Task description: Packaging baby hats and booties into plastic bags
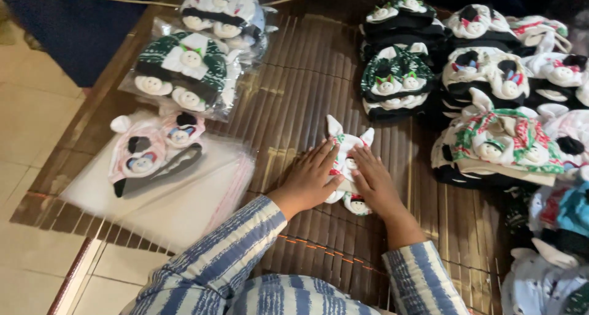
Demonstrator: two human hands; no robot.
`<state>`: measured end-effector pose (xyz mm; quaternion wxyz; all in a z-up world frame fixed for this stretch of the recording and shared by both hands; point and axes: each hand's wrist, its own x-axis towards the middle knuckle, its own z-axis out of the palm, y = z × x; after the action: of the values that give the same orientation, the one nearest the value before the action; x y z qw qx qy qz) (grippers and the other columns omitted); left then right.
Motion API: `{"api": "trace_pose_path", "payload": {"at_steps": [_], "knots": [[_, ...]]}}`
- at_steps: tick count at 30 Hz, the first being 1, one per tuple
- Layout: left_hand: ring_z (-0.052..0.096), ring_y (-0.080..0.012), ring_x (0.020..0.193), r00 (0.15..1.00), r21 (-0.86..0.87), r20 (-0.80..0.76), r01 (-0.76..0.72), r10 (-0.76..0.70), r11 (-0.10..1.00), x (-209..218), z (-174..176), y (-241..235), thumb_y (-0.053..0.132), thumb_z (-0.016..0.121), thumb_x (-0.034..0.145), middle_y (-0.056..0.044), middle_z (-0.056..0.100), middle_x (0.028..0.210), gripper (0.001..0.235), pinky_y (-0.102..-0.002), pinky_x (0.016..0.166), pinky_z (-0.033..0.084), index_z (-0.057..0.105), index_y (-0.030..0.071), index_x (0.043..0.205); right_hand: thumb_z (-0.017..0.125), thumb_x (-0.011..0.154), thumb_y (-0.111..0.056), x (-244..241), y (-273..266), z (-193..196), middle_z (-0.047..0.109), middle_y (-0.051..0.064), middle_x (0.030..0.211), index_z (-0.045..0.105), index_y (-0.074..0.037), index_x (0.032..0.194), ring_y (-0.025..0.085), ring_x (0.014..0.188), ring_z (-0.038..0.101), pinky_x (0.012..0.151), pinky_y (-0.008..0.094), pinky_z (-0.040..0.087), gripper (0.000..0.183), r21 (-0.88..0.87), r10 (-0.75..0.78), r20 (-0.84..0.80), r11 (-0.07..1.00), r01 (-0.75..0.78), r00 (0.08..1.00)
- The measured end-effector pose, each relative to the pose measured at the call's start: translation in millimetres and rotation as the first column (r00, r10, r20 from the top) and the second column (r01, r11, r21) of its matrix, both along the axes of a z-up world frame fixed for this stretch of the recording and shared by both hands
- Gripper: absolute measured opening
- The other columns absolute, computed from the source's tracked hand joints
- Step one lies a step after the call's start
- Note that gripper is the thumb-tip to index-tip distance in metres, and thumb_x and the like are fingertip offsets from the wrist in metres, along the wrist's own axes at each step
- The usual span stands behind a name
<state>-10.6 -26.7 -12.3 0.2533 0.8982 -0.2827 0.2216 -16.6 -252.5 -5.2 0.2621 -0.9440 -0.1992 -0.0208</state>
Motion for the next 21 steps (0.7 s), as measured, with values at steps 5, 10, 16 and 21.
{"api": "trace_pose_path", "payload": {"at_steps": [5,10,16,21], "knots": [[0.04,-0.0496,0.143,0.988,0.033,0.021,-0.154,0.154,0.987,-41,64,76,0.027,0.075,0.082,-0.028,0.043,0.153,0.08,-0.066,0.113,0.03,0.045,0.003,0.152,0.063,0.097,-0.026,-5,-2,-3,0.057,0.013,0.15,0.06,-0.014,0.144,0.039,0.146,0.042,0.117,0.063,0.028,0.049,0.316,-0.06,0.069,0.948,0.036,0.996],[0.044,-0.0561,0.135,0.694,0.128,0.009,-0.715,0.72,0.687,-63,76,193,0.033,0.075,0.08,-0.034,0.052,0.142,0.082,-0.075,0.105,0.03,0.048,0.001,0.151,0.07,0.094,-0.028,-16,17,24,0.063,0.014,0.14,0.061,-0.012,0.143,0.039,0.136,0.053,0.115,0.058,0.037,0.052,0.279,-0.142,0.192,0.957,0.085,0.971],[0.061,-0.0423,0.112,0.369,0.154,-0.098,-0.912,0.924,0.38,-86,28,275,0.048,0.074,0.081,-0.018,0.064,0.117,0.088,-0.066,0.092,0.041,0.047,0.004,0.152,0.076,0.091,-0.02,-22,53,37,0.072,0.011,0.123,0.069,-0.01,0.133,0.036,0.12,0.065,0.104,0.051,0.049,0.043,0.283,-0.15,0.388,0.958,0.038,0.909],[0.068,-0.0432,0.094,0.381,0.131,-0.104,-0.91,0.919,0.392,-96,24,289,0.048,0.078,0.074,-0.015,0.071,0.102,0.088,-0.064,0.077,0.046,0.053,0.009,0.149,0.079,0.089,-0.016,-28,89,50,0.074,0.01,0.113,0.073,-0.011,0.126,0.035,0.109,0.069,0.097,0.047,0.053,0.038,0.296,-0.139,0.446,0.955,0.001,0.884]]}}
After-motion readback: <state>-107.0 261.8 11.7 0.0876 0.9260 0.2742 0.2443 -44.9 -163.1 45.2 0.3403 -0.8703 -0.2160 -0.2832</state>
